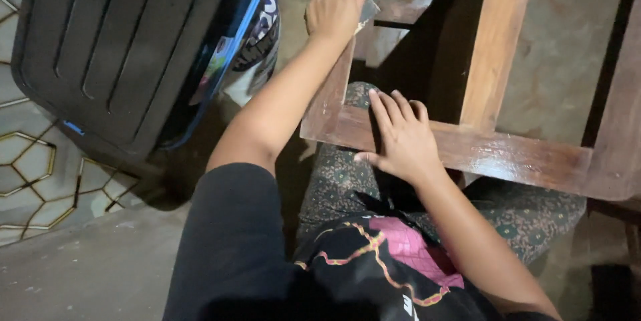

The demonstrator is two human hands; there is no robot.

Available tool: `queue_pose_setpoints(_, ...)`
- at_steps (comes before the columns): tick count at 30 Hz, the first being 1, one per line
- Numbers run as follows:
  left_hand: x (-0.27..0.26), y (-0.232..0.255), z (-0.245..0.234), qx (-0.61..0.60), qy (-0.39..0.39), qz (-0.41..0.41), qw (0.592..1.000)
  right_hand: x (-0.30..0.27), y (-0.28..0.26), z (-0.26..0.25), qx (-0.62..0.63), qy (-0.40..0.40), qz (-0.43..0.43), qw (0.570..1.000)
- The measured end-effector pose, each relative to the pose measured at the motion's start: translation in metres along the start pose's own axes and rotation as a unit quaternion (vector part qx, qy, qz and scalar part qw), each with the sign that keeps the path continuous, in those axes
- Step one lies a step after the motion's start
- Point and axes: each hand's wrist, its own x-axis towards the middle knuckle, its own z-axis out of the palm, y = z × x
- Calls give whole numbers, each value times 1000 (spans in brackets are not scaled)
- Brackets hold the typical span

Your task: The person sands the wooden frame of a furniture piece using a piece of sandpaper held by hand, wiping the surface with their hand between sanding sessions.

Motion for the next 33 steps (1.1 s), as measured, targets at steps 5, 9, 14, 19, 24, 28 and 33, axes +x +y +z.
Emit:
queue_pose_setpoints(5, 4, -7, -3, -205, -9, -98, 974, -4, 3, 5, -33, -11, 8, 999)
queue_pose_setpoints(9, -6, -4, -47, -218, -86, -79, 969, -3, 1, 5, -34, -1, 8, 999)
queue_pose_setpoints(14, -29, 0, -55, -53, -249, 153, 955, -5, 1, 5, -8, 10, 10, 1000)
queue_pose_setpoints(19, -58, 27, -114, -46, -316, 79, 944, -6, 3, 8, -17, 1, 9, 1000)
queue_pose_setpoints(24, -153, 22, -145, -24, -282, 81, 956, -8, -1, 2, -10, 2, 7, 1000)
queue_pose_setpoints(28, -194, 23, -152, -38, -268, 53, 961, -4, -4, -12, -3, -84, 42, 996)
queue_pose_setpoints(33, -105, 24, -116, -58, -233, 14, 971, -2, 1, 0, 13, -89, 43, 995)
